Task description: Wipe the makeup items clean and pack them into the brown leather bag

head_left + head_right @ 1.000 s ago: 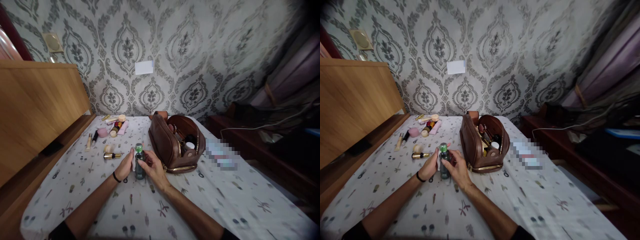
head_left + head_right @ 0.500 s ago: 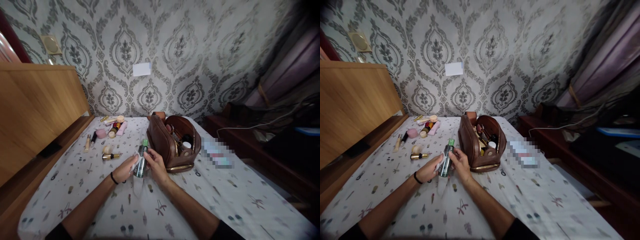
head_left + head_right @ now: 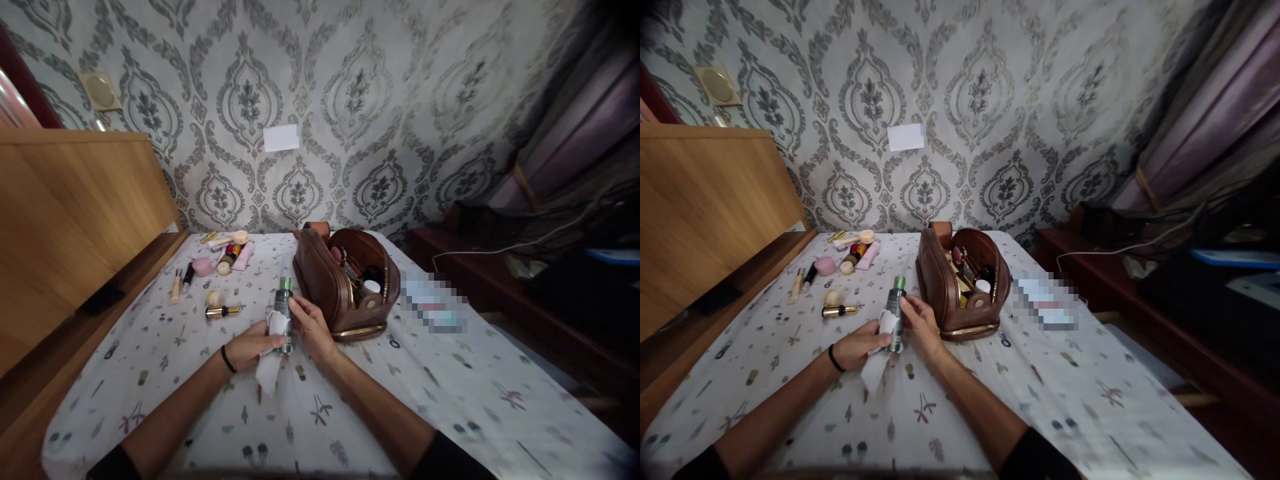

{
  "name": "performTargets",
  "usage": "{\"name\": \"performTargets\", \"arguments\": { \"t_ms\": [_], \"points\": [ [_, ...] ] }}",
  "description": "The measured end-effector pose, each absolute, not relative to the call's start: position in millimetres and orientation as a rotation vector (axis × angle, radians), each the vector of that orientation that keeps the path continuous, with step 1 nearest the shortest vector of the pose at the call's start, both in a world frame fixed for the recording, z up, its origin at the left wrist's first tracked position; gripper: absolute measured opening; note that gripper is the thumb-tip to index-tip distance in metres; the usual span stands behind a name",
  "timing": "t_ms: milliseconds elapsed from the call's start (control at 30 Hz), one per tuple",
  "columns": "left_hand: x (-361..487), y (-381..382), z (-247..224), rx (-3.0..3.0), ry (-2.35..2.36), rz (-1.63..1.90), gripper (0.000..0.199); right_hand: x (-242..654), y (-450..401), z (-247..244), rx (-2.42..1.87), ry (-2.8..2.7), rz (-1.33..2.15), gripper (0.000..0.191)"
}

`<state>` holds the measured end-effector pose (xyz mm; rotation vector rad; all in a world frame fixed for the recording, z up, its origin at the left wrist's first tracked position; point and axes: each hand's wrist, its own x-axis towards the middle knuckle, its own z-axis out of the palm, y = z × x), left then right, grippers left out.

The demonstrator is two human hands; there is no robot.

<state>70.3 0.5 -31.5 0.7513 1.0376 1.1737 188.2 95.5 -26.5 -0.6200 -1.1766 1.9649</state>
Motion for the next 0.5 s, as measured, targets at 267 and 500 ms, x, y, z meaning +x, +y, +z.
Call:
{"name": "performTargets", "arguments": {
  "t_ms": [267, 500],
  "points": [
    [73.0, -1.1, -23.3, 0.877, 1.133, 1.171, 0.062, 191.3, 95.4, -23.6, -0.628, -1.3, 1.855, 0.039],
    [64.6, -0.8, -25.7, 0.946, 1.138, 1.143, 0.067, 192.3, 92.6, -20.3, -0.514, -1.196, 2.054, 0.038]
  ]
}}
